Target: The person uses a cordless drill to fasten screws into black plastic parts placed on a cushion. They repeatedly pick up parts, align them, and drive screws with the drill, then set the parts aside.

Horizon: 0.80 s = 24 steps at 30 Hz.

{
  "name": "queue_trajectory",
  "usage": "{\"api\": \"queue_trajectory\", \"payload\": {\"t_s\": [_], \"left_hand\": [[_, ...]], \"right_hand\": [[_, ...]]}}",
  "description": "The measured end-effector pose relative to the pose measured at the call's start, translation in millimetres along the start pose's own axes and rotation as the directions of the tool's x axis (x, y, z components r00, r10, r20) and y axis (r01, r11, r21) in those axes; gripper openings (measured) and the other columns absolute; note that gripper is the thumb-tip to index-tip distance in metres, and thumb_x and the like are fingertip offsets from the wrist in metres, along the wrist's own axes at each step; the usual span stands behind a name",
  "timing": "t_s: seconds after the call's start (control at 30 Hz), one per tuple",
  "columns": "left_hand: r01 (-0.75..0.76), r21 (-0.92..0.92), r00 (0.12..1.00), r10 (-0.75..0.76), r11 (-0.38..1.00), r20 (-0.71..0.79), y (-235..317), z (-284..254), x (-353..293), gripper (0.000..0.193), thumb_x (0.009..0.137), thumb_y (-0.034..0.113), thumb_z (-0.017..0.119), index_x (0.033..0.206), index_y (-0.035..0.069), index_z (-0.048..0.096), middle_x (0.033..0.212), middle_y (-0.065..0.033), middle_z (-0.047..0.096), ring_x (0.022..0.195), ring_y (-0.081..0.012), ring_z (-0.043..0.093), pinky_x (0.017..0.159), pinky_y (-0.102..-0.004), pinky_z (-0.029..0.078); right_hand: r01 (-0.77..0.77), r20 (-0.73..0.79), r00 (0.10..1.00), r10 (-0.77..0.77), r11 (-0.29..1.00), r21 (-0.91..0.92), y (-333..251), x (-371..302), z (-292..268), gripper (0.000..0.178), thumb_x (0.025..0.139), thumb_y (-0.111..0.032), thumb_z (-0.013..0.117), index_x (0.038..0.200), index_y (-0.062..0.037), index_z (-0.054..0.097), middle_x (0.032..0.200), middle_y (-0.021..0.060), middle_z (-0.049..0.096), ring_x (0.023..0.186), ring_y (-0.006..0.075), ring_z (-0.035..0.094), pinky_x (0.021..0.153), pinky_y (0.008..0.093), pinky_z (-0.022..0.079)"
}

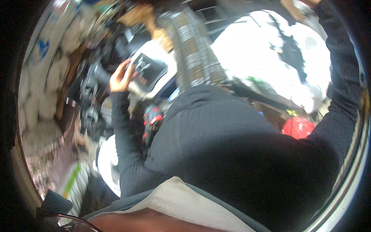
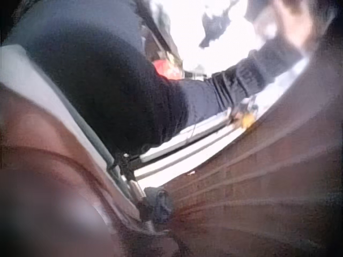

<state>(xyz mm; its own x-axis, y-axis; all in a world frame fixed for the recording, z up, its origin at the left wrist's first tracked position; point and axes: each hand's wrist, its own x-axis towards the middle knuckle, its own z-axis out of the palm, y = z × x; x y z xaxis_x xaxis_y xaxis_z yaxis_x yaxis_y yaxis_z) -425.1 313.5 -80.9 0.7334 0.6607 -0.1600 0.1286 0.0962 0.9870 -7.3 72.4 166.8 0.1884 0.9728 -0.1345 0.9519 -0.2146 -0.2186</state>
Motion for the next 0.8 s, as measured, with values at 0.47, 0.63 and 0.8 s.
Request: {"api": "queue_trajectory", "payload": {"t_s": [0.47, 0.63, 0.8], "left_hand": [[0.284, -0.531, 0.894, -0.421, 0.798, -0.154, -74.4, 10.7, -23.5, 0.029, 0.083, 0.015, 0.066, 0.107, 0.006, 0.053, 0.072, -0.0044, 0.060, 0.043, -0.0154, 0.055, 0.036, -0.0290, 0.044], [0.366, -0.408, 0.788, -0.511, 0.837, -0.342, -95.8, 24.0, 7.7, 0.059, 0.077, 0.021, 0.074, 0.122, -0.003, 0.044, 0.072, -0.0099, 0.059, 0.041, -0.0128, 0.050, 0.035, -0.0274, 0.041], [0.393, -0.180, 0.773, -0.430, 0.902, -0.465, -92.2, 28.3, 21.1, 0.047, 0.076, 0.017, 0.074, 0.114, 0.001, 0.052, 0.069, -0.0098, 0.058, 0.043, -0.0120, 0.050, 0.035, -0.0280, 0.042]], "right_hand": [[-0.109, 0.234, 0.947, -0.222, 0.462, 0.880, -158.3, 174.2, 392.2, 0.055, 0.078, -0.049, 0.064, 0.104, -0.0004, 0.066, 0.085, 0.0113, 0.065, 0.080, 0.0162, 0.058, 0.075, 0.0291, 0.044], [-0.417, 0.437, 0.896, -0.083, 0.185, 0.890, -135.4, 173.5, 385.8, 0.036, 0.086, -0.037, 0.059, 0.108, -0.0086, 0.065, 0.056, -0.0021, 0.046, 0.040, 0.0076, 0.037, 0.036, 0.0257, 0.025], [-0.452, 0.476, 0.876, 0.080, -0.210, 0.867, -120.6, 171.1, 396.5, 0.024, 0.087, -0.028, 0.059, 0.101, -0.0091, 0.065, 0.060, -0.0030, 0.049, 0.044, 0.0080, 0.042, 0.037, 0.0244, 0.031]]}}
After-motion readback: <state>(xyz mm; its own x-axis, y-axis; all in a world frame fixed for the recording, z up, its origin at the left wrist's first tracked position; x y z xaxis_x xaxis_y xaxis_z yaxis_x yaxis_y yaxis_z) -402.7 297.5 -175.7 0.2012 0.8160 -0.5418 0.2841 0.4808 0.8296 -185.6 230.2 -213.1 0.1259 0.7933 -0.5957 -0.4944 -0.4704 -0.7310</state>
